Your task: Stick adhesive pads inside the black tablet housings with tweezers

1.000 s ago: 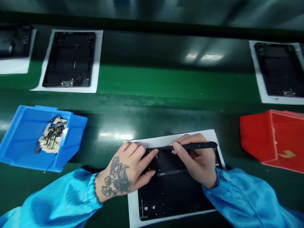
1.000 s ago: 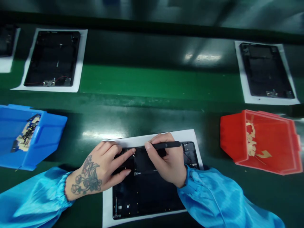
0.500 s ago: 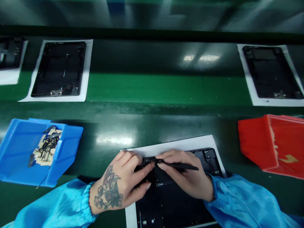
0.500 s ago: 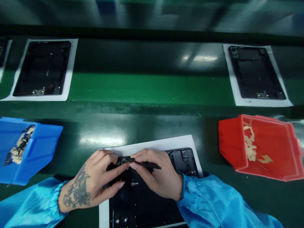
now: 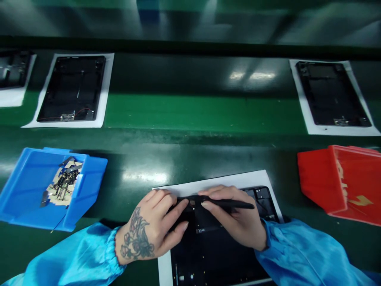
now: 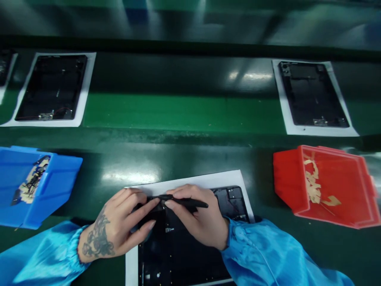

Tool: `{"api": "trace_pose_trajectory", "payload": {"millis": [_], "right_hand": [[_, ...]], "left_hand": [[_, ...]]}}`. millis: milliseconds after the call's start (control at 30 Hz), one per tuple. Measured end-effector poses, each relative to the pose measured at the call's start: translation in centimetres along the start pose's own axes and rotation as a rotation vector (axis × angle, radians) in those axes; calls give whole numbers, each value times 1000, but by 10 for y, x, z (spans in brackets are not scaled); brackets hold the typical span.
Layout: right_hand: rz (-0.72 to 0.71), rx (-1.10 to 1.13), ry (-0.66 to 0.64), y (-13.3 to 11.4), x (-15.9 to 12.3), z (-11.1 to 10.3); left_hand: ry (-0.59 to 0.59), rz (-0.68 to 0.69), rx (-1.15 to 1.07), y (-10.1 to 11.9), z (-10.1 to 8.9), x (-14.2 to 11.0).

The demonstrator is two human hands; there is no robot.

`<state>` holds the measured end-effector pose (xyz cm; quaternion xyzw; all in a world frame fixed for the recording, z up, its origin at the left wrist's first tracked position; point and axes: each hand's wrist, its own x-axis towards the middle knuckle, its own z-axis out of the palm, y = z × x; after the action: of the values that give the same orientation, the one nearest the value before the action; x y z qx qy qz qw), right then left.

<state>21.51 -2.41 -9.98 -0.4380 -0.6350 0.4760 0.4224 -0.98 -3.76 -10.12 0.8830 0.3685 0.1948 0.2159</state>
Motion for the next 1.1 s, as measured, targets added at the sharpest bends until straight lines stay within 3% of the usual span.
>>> {"api": "trace_pose_trajectory", "payload": {"millis": [267,500,667,767,867,1000,1100], "right_hand": [[-29,-52,78,0,-3,3],[-228,-76,67,-14,-3,-8],[-347,-227,42,-34,-8,-27],[-409,-316,3,-46,-18,-29],[-416,-249,-53,-50,-30,-19],[-268,-152,-93,-35,-41,-1],[-168,-112,-93,-17,-40,7]], "left_hand": [[116,-115,71,-3,4,9],[-76,-135,196,-2,12,41],[-55,-73,435,-2,12,52],[12,-85,503,-6,-12,67],[87,-53,527,-22,-54,101],[135,41,668,-67,-112,166],[148,-64,658,-108,-137,205]]}}
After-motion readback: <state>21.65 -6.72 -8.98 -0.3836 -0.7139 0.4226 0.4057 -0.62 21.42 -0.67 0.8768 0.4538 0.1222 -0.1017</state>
